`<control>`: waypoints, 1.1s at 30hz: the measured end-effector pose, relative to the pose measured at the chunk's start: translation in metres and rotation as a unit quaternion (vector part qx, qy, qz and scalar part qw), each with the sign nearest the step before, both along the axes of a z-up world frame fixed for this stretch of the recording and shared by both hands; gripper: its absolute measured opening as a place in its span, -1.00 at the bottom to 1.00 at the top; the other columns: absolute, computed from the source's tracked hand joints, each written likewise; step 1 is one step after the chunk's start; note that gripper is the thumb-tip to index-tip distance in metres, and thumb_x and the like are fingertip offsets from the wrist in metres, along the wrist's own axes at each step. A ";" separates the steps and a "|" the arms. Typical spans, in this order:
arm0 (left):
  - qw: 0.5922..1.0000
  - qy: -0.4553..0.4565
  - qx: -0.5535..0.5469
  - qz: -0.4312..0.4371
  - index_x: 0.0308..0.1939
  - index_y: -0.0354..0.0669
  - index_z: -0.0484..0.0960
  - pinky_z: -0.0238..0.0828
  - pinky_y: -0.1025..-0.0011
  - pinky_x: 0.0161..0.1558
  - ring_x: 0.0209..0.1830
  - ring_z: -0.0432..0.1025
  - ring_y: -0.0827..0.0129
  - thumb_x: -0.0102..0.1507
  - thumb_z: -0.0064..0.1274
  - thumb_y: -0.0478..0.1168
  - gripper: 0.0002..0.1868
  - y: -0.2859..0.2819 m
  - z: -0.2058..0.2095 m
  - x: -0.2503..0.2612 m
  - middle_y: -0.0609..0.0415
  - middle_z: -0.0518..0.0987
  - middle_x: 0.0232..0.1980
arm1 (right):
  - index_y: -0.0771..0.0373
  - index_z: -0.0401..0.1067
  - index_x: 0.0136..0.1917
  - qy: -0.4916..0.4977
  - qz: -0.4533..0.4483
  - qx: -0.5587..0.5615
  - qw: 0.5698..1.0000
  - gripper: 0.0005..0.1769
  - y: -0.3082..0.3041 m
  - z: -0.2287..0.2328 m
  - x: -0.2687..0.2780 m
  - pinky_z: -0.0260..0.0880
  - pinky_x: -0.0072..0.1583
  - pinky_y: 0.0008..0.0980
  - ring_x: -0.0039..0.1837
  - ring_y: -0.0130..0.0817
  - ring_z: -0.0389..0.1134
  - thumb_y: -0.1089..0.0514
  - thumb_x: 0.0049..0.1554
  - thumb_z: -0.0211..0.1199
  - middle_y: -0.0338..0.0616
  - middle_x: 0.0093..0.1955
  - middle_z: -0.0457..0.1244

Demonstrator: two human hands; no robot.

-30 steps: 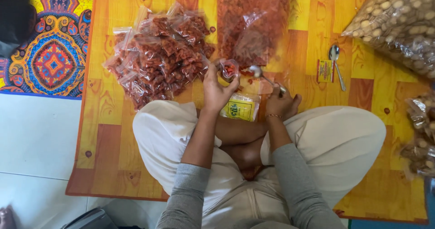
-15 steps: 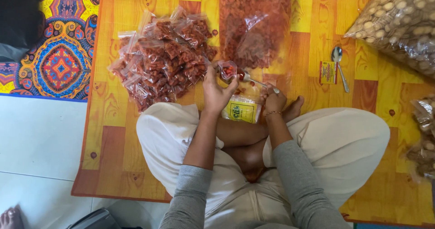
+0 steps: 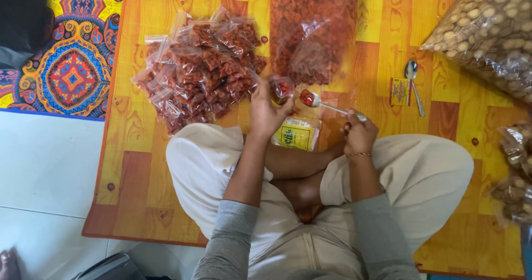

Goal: Fill small plastic bags with snacks using a spoon and seal them

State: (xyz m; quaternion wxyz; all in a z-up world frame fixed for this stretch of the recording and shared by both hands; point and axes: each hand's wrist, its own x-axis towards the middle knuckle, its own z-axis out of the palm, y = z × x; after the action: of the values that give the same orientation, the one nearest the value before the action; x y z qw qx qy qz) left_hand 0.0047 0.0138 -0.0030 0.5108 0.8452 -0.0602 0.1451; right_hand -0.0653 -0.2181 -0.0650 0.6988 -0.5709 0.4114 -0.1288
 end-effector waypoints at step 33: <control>0.990 -0.040 -0.122 -0.050 0.13 -0.14 0.59 0.49 0.07 0.07 -0.05 0.57 -0.15 -0.05 0.49 -0.16 -0.32 -0.007 0.010 -0.004 -0.20 0.65 -0.13 | 0.51 0.51 0.20 -0.343 0.179 -0.486 0.783 -0.77 0.032 0.175 -0.020 0.42 0.07 -0.20 -0.08 -0.18 0.32 0.53 0.31 0.14 0.10 -0.02 0.33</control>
State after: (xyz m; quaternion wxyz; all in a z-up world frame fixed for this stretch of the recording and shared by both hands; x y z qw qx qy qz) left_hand 0.0010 0.0064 0.0070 0.6137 0.7661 -0.1043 0.1596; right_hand -0.0848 -0.1863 0.1102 0.4341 -0.8163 -0.0823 -0.3720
